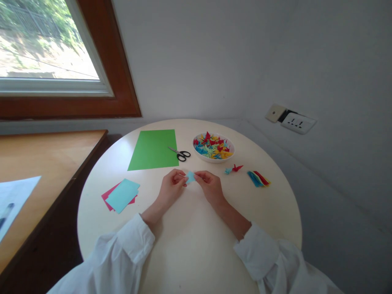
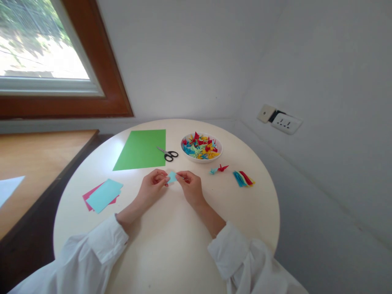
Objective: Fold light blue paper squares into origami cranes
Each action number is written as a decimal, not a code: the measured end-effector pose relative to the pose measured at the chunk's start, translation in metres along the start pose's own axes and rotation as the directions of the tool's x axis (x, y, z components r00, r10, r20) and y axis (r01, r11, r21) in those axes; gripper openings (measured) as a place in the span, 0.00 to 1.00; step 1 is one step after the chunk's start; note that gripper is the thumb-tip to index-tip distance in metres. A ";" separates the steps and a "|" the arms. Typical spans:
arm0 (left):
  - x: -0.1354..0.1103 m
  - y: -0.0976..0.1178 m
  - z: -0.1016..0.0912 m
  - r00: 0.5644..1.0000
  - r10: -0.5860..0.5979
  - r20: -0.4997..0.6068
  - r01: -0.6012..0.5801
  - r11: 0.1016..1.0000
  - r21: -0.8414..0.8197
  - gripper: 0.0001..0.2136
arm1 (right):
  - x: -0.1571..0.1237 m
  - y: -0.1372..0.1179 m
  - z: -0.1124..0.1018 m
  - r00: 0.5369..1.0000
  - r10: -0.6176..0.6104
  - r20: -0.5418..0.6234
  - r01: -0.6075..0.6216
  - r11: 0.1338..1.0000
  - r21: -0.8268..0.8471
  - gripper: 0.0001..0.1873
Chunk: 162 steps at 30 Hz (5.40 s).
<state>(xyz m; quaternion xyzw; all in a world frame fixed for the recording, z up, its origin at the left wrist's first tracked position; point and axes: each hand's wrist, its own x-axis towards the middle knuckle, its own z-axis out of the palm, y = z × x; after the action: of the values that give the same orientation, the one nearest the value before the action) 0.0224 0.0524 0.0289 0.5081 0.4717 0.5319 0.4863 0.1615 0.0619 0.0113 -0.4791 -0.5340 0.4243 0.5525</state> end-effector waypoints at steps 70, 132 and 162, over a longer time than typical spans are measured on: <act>-0.003 -0.002 -0.002 0.999 0.001 -0.034 0.001 0.999 0.050 0.09 | -0.008 -0.002 0.002 0.988 -0.061 0.138 0.073 0.994 -0.082 0.09; -0.006 0.000 -0.004 0.993 0.097 0.067 -0.105 0.986 0.133 0.10 | -0.003 -0.012 -0.001 0.992 0.023 0.123 -0.031 0.998 0.063 0.13; -0.006 0.000 -0.008 0.985 0.165 0.052 -0.172 0.973 0.152 0.05 | -0.003 -0.011 -0.002 0.979 0.037 0.201 -0.061 0.991 0.118 0.15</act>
<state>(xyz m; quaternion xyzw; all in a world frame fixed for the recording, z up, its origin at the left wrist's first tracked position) 0.0144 0.0464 0.0286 0.5932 0.4575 0.5225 0.4072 0.1626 0.0566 0.0218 -0.4123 -0.5471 0.5157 0.5145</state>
